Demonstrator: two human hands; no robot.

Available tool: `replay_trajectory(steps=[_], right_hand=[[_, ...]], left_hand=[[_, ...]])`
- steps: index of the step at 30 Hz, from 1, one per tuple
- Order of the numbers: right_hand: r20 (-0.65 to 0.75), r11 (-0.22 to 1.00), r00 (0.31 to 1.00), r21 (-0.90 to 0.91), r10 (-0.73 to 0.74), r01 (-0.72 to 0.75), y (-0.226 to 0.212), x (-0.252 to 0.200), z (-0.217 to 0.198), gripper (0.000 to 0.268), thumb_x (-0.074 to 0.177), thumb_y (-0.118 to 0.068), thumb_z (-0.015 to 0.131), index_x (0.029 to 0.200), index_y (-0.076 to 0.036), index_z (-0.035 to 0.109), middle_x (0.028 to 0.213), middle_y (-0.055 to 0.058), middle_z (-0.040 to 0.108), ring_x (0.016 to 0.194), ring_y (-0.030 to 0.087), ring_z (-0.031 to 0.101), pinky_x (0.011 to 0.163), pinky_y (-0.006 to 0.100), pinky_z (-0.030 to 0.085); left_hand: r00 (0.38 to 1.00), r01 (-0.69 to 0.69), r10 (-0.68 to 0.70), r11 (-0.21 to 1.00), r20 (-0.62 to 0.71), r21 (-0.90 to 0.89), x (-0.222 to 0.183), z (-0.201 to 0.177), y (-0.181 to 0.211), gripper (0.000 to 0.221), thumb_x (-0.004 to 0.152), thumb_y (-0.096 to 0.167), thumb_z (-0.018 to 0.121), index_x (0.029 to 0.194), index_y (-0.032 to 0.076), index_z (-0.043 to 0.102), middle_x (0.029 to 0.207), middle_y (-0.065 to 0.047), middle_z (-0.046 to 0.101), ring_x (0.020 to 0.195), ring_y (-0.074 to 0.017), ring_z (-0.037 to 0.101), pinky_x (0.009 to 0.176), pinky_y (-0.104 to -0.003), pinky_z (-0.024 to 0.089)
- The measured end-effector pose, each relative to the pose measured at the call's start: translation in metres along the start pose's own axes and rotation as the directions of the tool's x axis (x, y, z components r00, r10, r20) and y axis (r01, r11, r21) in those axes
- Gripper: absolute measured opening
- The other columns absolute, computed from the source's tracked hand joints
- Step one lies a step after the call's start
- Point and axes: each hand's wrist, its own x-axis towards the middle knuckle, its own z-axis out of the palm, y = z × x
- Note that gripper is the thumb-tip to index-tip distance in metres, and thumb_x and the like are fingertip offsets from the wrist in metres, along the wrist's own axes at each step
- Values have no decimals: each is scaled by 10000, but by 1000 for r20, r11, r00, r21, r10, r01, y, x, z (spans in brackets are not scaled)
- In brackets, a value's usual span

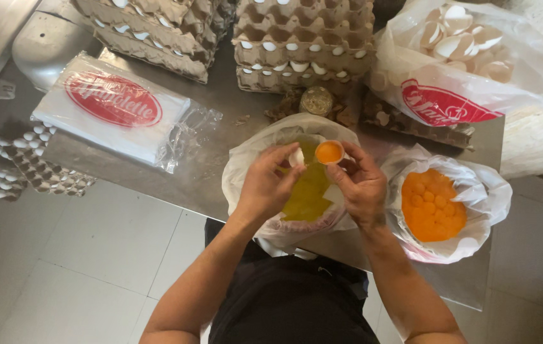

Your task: The person cracks eggs by hand, separates the yolks from the whites, and drops the yolks into one plastic bag while the whites fall into another.

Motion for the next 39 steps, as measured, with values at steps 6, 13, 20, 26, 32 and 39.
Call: replay_trajectory(steps=[6, 13, 20, 26, 32, 39], right_hand=[[31, 994, 999, -106, -26, 29, -17, 7, 0, 461, 978, 25, 704, 1416, 29, 559, 1249, 138, 695, 1083, 161, 686, 950, 277, 585], [13, 989, 994, -91, -112, 113, -26, 16, 2, 437, 977, 32, 720, 1381, 38, 554, 1242, 119, 680, 1089, 148, 676, 955, 274, 574], [26, 988, 992, -87, -127, 129, -37, 19, 11, 445, 963, 31, 717, 1374, 34, 546, 1274, 115, 680, 1139, 166, 673, 999, 283, 570], [30, 995, 995, -15, -97, 98, -33, 20, 11, 425, 985, 52, 700, 1382, 44, 549, 1267, 126, 672, 1106, 184, 674, 986, 306, 581], [-15, 990, 997, 119, -74, 75, -17, 25, 7, 371, 1007, 56, 655, 1357, 18, 540, 1291, 140, 658, 1155, 204, 681, 1013, 354, 593], [-335, 971, 941, 201, -54, 127, -17, -36, -75, 389, 1027, -38, 664, 1399, -9, 551, 1280, 137, 648, 1051, 248, 690, 934, 367, 606]], left_hand=[[990, 112, -122, 986, 71, 124, -17, 21, 3, 741, 881, 158, 754, 1534, 65, 416, 1175, -157, 712, 971, -275, 720, 862, -375, 576], [997, -6, -3, 993, 80, 117, -29, 55, 5, 1056, 868, 165, 764, 1619, -21, 45, 1118, -212, 712, 965, -423, 700, 843, -475, 556], [995, -76, 73, 997, 67, 34, -24, 53, 10, 1004, 876, 122, 745, 1642, 19, 104, 1107, -198, 713, 920, -394, 714, 802, -450, 568], [997, 1, -1, 1000, 82, 3, -9, 35, 13, 919, 890, 140, 718, 1620, 49, 168, 1168, -196, 700, 847, -351, 732, 796, -428, 579], [982, -149, 131, 979, 133, 135, -16, 34, 6, 798, 879, 129, 749, 1585, 62, 381, 1157, -244, 680, 1006, -389, 674, 841, -453, 554], [989, 144, -138, 984, -61, 103, -8, -11, -16, 402, 935, 228, 723, 1298, 58, 692, 1077, -137, 745, 872, -227, 700, 772, -327, 585]])
